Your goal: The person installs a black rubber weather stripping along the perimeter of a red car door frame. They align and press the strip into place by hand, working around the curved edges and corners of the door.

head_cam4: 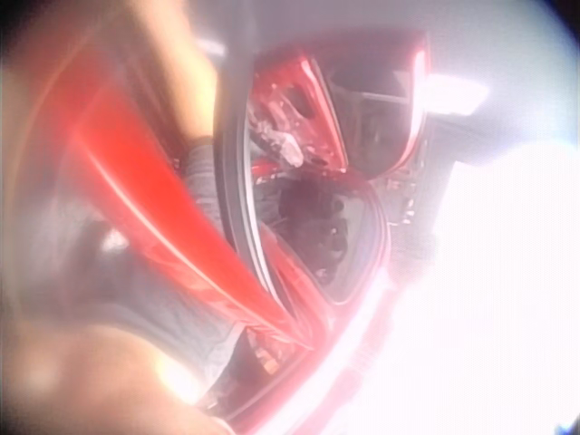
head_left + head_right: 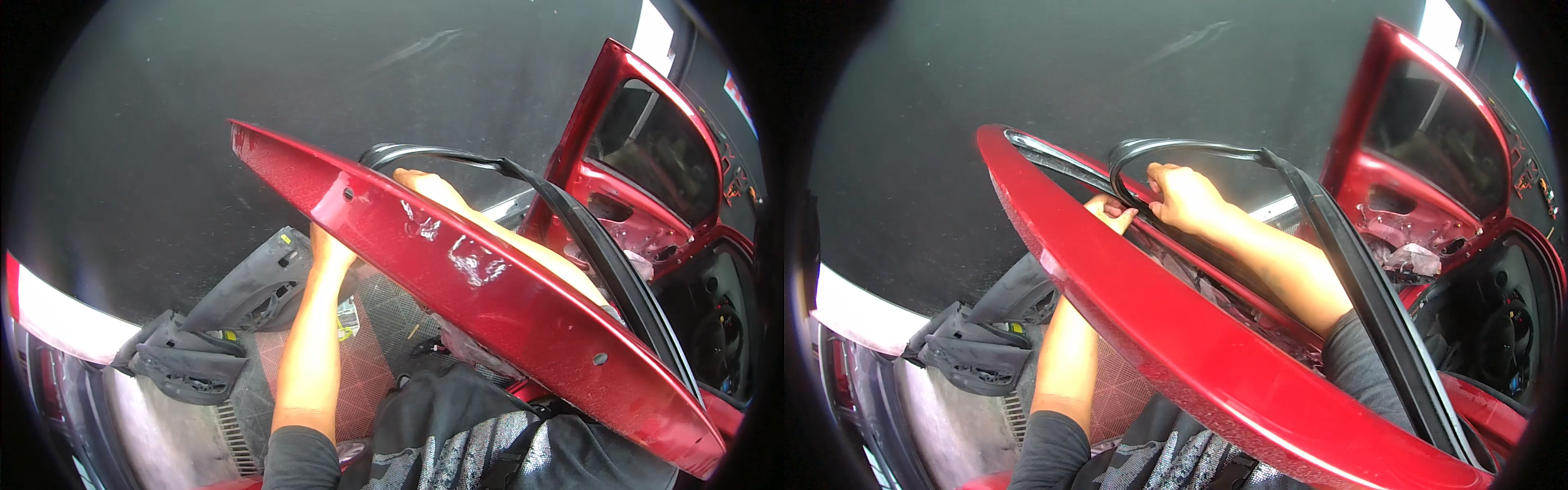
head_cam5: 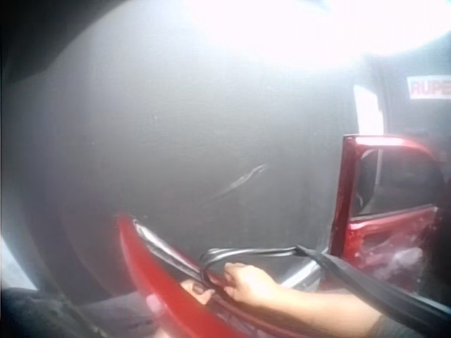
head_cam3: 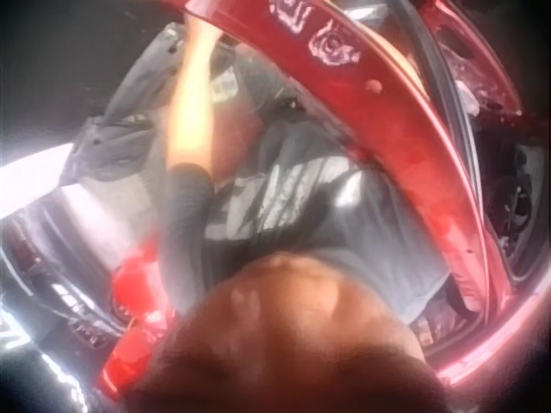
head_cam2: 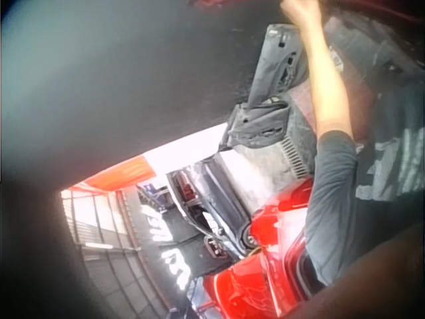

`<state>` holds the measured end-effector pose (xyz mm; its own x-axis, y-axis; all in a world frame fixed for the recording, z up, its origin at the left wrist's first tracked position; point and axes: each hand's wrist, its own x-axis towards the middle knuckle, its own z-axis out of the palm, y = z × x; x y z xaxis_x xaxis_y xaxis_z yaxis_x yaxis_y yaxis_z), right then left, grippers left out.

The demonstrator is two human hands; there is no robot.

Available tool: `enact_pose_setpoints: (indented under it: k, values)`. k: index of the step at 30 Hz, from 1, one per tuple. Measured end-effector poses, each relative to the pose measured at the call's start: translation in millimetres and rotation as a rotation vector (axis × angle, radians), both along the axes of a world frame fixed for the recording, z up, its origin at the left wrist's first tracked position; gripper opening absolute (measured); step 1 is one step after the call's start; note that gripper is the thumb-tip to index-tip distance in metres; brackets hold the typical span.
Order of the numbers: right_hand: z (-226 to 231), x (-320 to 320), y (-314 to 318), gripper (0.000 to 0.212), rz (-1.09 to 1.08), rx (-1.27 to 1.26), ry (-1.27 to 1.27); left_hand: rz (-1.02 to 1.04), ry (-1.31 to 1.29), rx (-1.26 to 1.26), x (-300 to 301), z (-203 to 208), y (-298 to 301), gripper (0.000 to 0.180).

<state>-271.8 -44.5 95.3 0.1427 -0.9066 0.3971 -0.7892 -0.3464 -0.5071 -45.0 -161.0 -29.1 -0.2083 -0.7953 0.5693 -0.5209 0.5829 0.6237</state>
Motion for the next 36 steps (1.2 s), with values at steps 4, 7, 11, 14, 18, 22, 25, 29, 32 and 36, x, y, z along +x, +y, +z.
enact_pose_setpoints:
  k: [4, 7, 11, 14, 18, 22, 25, 29, 32, 36]
  values:
    - [15, 12, 3, 0.04, -0.033, 0.251, 0.056, 0.003, 0.022, -0.001, -3, 2, 5, 0.03]
    - [1, -1, 13, 0.041, -0.131, 0.267, 0.096, -0.105, 0.136, 0.314, -22, 49, 41, 0.039]
    - [-12, 6, 25, 0.047, -0.15, 0.348, 0.067, 0.172, -0.078, 0.221, -14, 71, 69, 0.088]
    - [-16, -9, 36, 0.05, -0.265, 0.374, 0.041, 0.192, 0.095, 0.288, -42, 62, 65, 0.108]
    - [-23, -1, 37, 0.049, -0.257, 0.373, -0.108, 0.04, 0.204, 0.325, -35, 69, 59, 0.113]
    - [-24, -6, 40, 0.047, -0.261, 0.38, -0.102, 0.071, 0.225, 0.419, -42, 77, 70, 0.112]
    - [-27, -7, 40, 0.047, -0.272, 0.366, -0.12, 0.08, 0.244, 0.393, -45, 73, 69, 0.109]
    - [-16, -5, 44, 0.046, -0.296, 0.472, -0.208, 0.052, 0.233, 0.363, -39, 63, 62, 0.111]
    - [-75, -36, 19, 0.047, -0.165, 0.322, -0.409, 0.025, 0.275, 0.288, -49, 61, 67, 0.115]
    - [-17, -4, 25, 0.058, 0.203, 0.085, -0.67, -0.066, 0.369, 0.123, -24, 24, 44, 0.074]
